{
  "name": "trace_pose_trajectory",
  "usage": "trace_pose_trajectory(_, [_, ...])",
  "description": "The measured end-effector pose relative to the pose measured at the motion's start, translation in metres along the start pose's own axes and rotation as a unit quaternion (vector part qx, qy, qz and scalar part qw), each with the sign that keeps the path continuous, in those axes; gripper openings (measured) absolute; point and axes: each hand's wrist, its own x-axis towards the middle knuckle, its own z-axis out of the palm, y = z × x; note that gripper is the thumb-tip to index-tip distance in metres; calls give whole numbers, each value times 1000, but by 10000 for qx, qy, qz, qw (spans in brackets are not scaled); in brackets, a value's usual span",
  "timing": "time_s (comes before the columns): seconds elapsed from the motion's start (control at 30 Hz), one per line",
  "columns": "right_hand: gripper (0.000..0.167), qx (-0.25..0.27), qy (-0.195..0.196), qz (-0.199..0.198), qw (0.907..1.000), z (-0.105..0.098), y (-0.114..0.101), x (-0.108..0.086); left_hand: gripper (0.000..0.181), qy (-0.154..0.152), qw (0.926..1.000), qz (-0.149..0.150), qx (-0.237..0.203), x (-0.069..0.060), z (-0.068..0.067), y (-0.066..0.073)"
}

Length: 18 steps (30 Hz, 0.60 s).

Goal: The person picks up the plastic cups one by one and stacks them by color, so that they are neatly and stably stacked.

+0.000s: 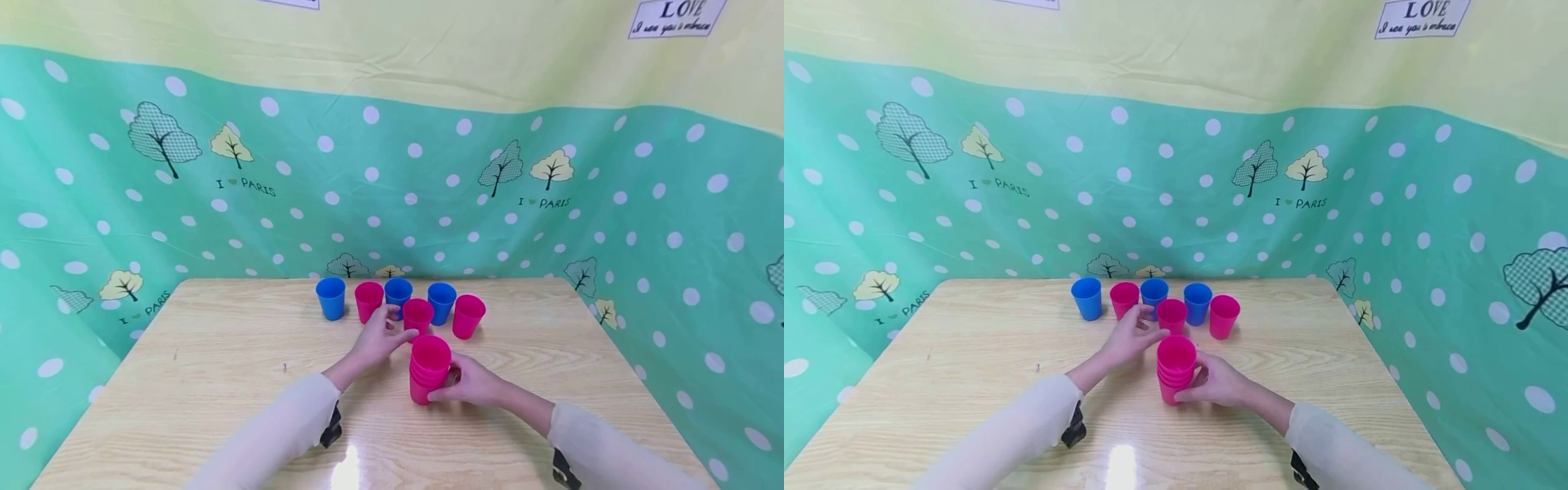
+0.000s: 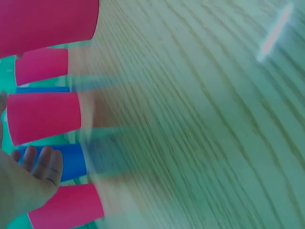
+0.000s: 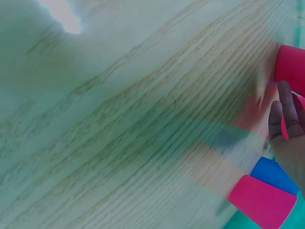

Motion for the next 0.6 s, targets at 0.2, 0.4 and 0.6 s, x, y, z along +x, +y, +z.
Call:
trace_pose_trajectory(0.2, [56,52,-27,-3,10000,0,1,0,72,145,9998,23,168,5,12,-3])
trace_pose_trajectory(0.4, [55,32,-47,-19,10000,-1,0,0,76,321,9994,140,-1,9,19,-2])
trace_pose_trajectory(0.6, [54,44,-81,-29,10000,-1,1,1,74,543,9982,86,-245,10,25,-1])
